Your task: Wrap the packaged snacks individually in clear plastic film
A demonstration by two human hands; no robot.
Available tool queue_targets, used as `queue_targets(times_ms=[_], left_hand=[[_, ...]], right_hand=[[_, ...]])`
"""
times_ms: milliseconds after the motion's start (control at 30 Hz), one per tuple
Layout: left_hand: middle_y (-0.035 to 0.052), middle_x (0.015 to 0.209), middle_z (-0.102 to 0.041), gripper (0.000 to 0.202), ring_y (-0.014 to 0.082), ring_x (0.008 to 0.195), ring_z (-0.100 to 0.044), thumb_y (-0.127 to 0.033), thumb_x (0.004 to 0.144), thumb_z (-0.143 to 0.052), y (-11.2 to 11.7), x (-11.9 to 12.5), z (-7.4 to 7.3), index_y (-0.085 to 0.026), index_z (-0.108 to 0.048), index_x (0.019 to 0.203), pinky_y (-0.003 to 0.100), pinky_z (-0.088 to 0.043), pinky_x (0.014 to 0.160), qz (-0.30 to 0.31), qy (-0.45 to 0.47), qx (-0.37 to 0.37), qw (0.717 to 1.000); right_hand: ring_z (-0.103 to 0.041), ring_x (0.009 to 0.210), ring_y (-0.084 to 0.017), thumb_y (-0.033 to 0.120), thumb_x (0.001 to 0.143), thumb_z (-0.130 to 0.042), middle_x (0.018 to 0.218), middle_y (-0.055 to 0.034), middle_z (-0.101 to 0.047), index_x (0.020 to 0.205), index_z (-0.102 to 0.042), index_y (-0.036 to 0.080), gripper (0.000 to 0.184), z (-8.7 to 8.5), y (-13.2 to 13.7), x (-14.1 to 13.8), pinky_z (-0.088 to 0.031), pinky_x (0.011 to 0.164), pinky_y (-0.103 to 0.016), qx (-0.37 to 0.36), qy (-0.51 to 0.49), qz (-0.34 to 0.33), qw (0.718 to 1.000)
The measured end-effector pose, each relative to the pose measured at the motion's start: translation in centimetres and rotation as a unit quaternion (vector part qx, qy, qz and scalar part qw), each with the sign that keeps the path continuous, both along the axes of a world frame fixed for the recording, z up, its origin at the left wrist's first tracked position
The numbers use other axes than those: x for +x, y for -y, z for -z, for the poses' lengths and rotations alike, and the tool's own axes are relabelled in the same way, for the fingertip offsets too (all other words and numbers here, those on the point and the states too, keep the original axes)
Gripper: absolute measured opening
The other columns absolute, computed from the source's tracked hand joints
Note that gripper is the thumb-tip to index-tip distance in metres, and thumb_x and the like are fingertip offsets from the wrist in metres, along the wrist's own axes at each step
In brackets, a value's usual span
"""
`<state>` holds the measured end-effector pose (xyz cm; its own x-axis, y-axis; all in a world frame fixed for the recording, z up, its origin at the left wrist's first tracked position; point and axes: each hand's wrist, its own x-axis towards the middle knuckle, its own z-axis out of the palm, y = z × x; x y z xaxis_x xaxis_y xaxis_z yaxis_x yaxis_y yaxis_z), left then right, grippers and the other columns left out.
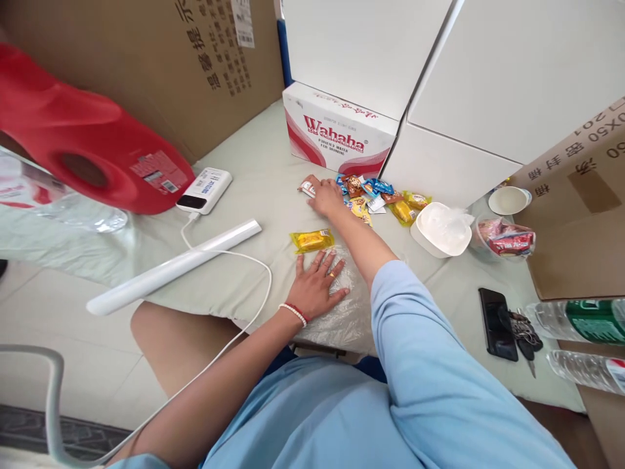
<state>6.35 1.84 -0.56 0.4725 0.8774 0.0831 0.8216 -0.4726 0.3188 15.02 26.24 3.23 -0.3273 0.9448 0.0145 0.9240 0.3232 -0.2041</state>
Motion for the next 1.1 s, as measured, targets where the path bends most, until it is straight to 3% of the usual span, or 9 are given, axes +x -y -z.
queue_targets(times_ms=[100,200,333,433,600,700,800,933,1100], left_hand=[[0.0099,0.17,-0.035,0.071,0.0392,0.158,-0.026,-0.069,0.098,-0.042,0.0,0.0,0.0,-0.032,-0.044,0.159,0.075,-0.005,0.125,0.001,0.01,-0.008,1.0],[0.0109,0.169,-0.037,0.071,0.0388,0.158,-0.027,-0.068,0.099,-0.042,0.0,-0.1,0.1,-0.03,-0.045,0.159,0.076,-0.004,0.125,0.001,0.02,-0.008,1.0],[0.0107,0.168,-0.039,0.062,0.0346,0.159,-0.028,-0.058,0.106,-0.03,0.0,-0.2,0.0,-0.029,-0.045,0.158,0.074,-0.005,0.125,0.0,0.042,0.004,0.999],[0.0096,0.17,-0.035,0.057,0.0318,0.159,-0.029,-0.044,0.109,-0.024,-0.1,-0.4,-0.1,-0.029,-0.041,0.161,0.074,-0.008,0.126,-0.008,0.05,0.001,0.999],[0.0073,0.172,-0.029,0.057,0.0293,0.158,-0.031,-0.034,0.106,-0.031,-0.5,-0.4,-0.2,-0.029,-0.036,0.163,0.07,-0.008,0.127,-0.018,0.054,-0.011,0.998],[0.0071,0.172,-0.03,0.058,0.0287,0.158,-0.031,-0.031,0.104,-0.033,-0.5,-0.3,-0.1,-0.03,-0.037,0.162,0.068,-0.007,0.128,-0.022,0.056,-0.01,0.998],[0.0078,0.171,-0.033,0.057,0.0291,0.157,-0.033,-0.031,0.104,-0.035,-0.4,-0.2,0.1,-0.03,-0.04,0.161,0.068,-0.006,0.128,-0.025,0.057,0.001,0.998],[0.01,0.166,-0.042,0.054,0.0306,0.157,-0.034,-0.035,0.106,-0.035,-0.3,-0.1,0.3,-0.027,-0.047,0.157,0.071,-0.005,0.127,-0.021,0.05,0.007,0.998],[0.011,0.166,-0.043,0.053,0.0313,0.157,-0.032,-0.037,0.106,-0.035,-0.3,0.0,0.4,-0.026,-0.049,0.156,0.073,-0.006,0.126,-0.019,0.037,0.009,0.999]], right_hand=[[-0.043,0.131,-0.039,0.025,0.098,-0.056,0.138,-0.0206,-0.058,0.158,-0.044,0.015,0.062,0.1,1.0,0.0,-0.032,0.113,-0.051,0.017,0.002,-0.001,1.0],[-0.046,0.129,-0.037,0.024,0.096,-0.055,0.137,-0.0204,-0.059,0.152,-0.051,0.013,0.057,-1.1,4.8,2.3,-0.033,0.115,-0.051,0.059,-0.062,-0.028,0.996],[-0.055,0.127,-0.033,0.037,0.095,-0.062,0.138,-0.0128,-0.063,0.145,-0.057,0.023,0.053,-4.1,13.8,8.5,-0.042,0.112,-0.05,0.045,-0.224,-0.064,0.971],[-0.059,0.126,-0.031,0.043,0.093,-0.069,0.134,-0.009,-0.066,0.139,-0.062,0.032,0.048,-5.6,21.0,13.1,-0.046,0.111,-0.049,-0.005,-0.273,-0.064,0.96],[-0.058,0.13,-0.031,0.039,0.095,-0.068,0.134,-0.0109,-0.065,0.141,-0.061,0.034,0.046,-3.3,27.1,15.9,-0.048,0.112,-0.052,-0.031,-0.268,-0.076,0.96],[-0.052,0.137,-0.034,0.044,0.096,-0.068,0.139,-0.0128,-0.064,0.142,-0.062,0.031,0.049,-1.9,26.7,15.4,-0.045,0.115,-0.058,-0.046,-0.198,-0.142,0.969],[-0.055,0.134,-0.032,0.044,0.099,-0.063,0.141,-0.0121,-0.063,0.132,-0.069,0.031,0.036,-2.7,23.9,14.4,-0.047,0.112,-0.055,-0.021,-0.17,-0.173,0.97],[-0.058,0.123,-0.03,0.04,0.104,-0.052,0.129,-0.0137,-0.068,0.127,-0.071,0.023,0.034,-4.2,16.6,11.7,-0.048,0.109,-0.049,0.05,-0.104,-0.122,0.986],[-0.042,0.141,-0.038,0.038,0.103,-0.054,0.146,-0.027,-0.056,0.15,-0.05,0.004,0.058,-1.9,6.5,6.2,-0.031,0.118,-0.052,-0.006,0.138,-0.052,0.989]])
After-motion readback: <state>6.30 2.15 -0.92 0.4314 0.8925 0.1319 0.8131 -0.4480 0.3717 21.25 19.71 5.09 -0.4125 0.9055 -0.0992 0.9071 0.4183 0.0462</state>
